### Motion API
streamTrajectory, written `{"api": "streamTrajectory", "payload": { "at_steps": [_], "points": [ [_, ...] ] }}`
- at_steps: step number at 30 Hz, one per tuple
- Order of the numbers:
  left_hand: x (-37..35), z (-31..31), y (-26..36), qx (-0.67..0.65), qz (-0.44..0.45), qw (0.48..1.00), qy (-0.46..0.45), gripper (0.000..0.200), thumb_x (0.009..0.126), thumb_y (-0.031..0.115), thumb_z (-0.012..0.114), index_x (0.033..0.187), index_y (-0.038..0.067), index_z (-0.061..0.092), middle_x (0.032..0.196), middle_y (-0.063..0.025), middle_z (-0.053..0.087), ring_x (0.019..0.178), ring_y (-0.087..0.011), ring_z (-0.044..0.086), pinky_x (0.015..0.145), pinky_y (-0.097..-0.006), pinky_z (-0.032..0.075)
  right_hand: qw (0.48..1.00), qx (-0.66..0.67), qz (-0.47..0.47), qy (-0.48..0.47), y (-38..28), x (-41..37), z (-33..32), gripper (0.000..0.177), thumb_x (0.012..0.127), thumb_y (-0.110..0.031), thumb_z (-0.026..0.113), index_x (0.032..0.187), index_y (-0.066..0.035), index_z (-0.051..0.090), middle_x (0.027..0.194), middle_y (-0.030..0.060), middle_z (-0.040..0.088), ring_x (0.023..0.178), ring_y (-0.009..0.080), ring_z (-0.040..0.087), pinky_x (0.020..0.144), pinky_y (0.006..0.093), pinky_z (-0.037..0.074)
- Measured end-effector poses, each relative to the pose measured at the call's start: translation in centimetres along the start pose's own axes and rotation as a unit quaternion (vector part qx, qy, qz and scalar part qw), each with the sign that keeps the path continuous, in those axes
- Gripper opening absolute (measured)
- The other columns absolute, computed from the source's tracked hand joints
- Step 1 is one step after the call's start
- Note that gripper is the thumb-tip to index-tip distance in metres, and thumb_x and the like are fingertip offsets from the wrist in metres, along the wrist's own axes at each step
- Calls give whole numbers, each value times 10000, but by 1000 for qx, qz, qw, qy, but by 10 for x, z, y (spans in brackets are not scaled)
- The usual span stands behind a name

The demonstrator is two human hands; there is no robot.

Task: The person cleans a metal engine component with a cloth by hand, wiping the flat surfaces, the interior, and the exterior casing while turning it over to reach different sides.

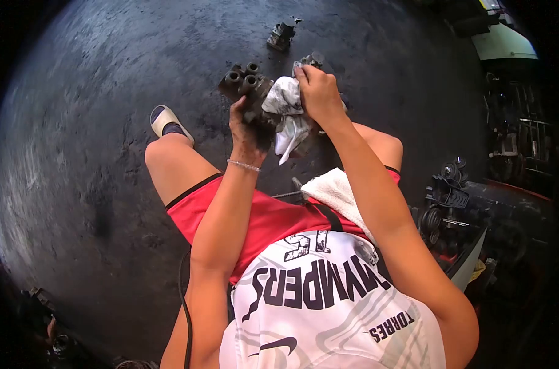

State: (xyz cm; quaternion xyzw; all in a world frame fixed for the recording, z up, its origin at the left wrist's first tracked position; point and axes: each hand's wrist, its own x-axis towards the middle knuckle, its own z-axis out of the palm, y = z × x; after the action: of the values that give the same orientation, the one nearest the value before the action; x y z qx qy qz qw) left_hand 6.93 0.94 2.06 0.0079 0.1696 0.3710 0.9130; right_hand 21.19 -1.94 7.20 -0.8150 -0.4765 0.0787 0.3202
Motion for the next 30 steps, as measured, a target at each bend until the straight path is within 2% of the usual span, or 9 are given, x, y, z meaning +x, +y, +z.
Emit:
{"api": "streamTrajectory", "payload": {
  "at_steps": [4,6,9,12,14,18,23,26,30],
  "points": [
    [1,0,1,22,-10,1000,-11,455,808,356,455,1137,52,535,1093,-96,592,990,-233,568,866,-345,440,999,23,22,34,5,5,-3,263,838,-243,525,880,3,609,786,225,612,777,395,591,703,417,466],
    [-1,3,1,22,-1,1000,7,473,800,377,460,1135,53,536,1091,-97,593,981,-237,573,873,-364,440,980,173,-43,-84,-4,-18,-7,255,815,-237,546,985,-63,622,938,192,626,911,332,595,778,409,457],
    [-2,-1,1,6,-12,999,-30,470,813,381,425,1129,53,541,1087,-97,594,981,-253,567,895,-376,427,973,-99,-206,-3,-42,-67,-12,283,776,-192,602,1050,-127,629,1078,142,587,1045,311,514,874,398,410],
    [4,-7,3,-22,-21,998,-49,469,817,392,408,1108,52,550,1058,-97,604,941,-254,586,867,-382,446,957,-113,-267,-22,-32,-70,-6,282,733,-174,666,1014,-157,653,1188,136,538,1174,325,418,944,430,351],
    [6,-10,1,19,17,1000,12,487,816,410,400,1108,50,551,1058,-100,603,953,-258,582,863,-379,449,962,22,-265,-56,-8,-61,-3,290,698,-236,697,982,-186,661,1216,99,536,1178,334,426,946,444,337],
    [5,-9,-4,-3,29,999,-21,509,802,429,412,1113,48,547,1055,-102,601,944,-263,584,856,-375,453,947,22,-318,-26,-2,-70,-4,198,681,-136,694,874,-113,656,1172,71,571,1152,323,462,947,416,349],
    [6,-13,-2,-44,39,998,-13,471,819,393,417,1119,48,531,1055,-98,589,956,-256,569,872,-383,437,929,17,-371,5,-1,-68,-12,187,644,-59,680,806,-74,587,939,92,582,864,275,531,772,396,434],
    [2,-6,-1,-16,50,998,16,489,812,393,426,1147,48,514,1096,-103,573,994,-254,554,888,-380,428,984,-4,-180,-7,17,-54,-26,136,730,-131,639,820,-46,583,854,151,540,855,329,525,749,412,422],
    [-1,-2,-5,-5,35,999,-26,506,805,399,428,1154,42,511,1101,-110,571,1005,-256,550,901,-378,421,960,-96,-248,89,4,-59,-14,151,727,-186,635,786,-63,572,802,128,522,777,321,506,660,401,409]
  ]
}}
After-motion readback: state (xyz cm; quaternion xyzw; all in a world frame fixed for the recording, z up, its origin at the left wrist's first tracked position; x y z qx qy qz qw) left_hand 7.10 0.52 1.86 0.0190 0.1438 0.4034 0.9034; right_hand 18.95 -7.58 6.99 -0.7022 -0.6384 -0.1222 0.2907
